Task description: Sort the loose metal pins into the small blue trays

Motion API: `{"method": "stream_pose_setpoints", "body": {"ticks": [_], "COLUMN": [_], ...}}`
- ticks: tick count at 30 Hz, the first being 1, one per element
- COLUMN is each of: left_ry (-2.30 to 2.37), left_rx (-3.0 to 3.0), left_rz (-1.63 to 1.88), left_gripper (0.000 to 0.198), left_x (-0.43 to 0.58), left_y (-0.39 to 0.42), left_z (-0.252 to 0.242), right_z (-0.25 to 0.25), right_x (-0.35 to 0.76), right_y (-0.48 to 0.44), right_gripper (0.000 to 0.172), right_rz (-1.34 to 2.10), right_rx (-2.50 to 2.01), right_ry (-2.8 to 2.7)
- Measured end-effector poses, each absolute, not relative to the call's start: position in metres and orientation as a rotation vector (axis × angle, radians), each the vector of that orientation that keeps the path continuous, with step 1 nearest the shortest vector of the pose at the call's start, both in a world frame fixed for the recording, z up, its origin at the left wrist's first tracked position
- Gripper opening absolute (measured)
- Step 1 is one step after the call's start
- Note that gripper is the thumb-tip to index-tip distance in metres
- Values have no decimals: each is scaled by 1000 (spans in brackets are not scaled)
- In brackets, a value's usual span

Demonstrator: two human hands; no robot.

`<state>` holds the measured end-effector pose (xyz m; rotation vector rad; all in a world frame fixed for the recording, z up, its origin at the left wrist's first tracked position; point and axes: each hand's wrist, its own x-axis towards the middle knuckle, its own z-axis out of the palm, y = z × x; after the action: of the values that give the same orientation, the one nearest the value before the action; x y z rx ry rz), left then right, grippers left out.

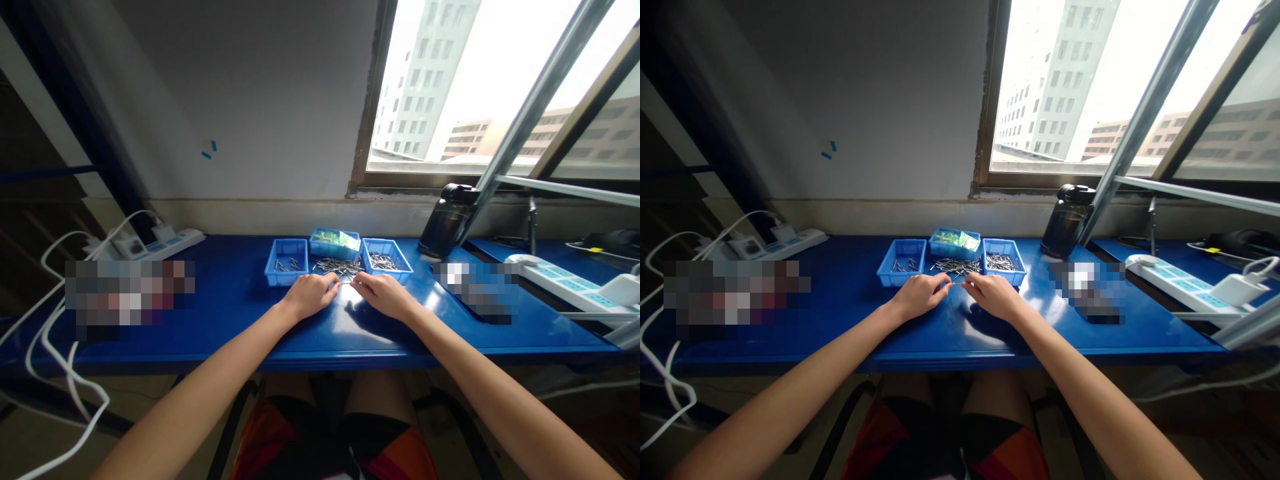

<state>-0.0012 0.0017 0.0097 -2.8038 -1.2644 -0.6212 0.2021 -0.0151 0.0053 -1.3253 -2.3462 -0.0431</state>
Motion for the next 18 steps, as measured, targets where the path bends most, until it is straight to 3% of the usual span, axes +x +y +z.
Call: {"method": "stream_pose_setpoints", "body": {"ticks": [9, 18], "left_ry": [-1290, -1373], "left_rx": [-2805, -2804], "left_rz": [-623, -557], "left_gripper": [25, 28], "left_x": [0, 0], "left_y": [-2, 1], "left_z": [13, 8], "right_z": [6, 8], "right_x": [202, 202], "right_y": [-15, -16], "right_gripper": [36, 30], "right_rz": [-36, -28], "right_rx": [-1343, -1357], "right_ry": [-2366, -2363]}}
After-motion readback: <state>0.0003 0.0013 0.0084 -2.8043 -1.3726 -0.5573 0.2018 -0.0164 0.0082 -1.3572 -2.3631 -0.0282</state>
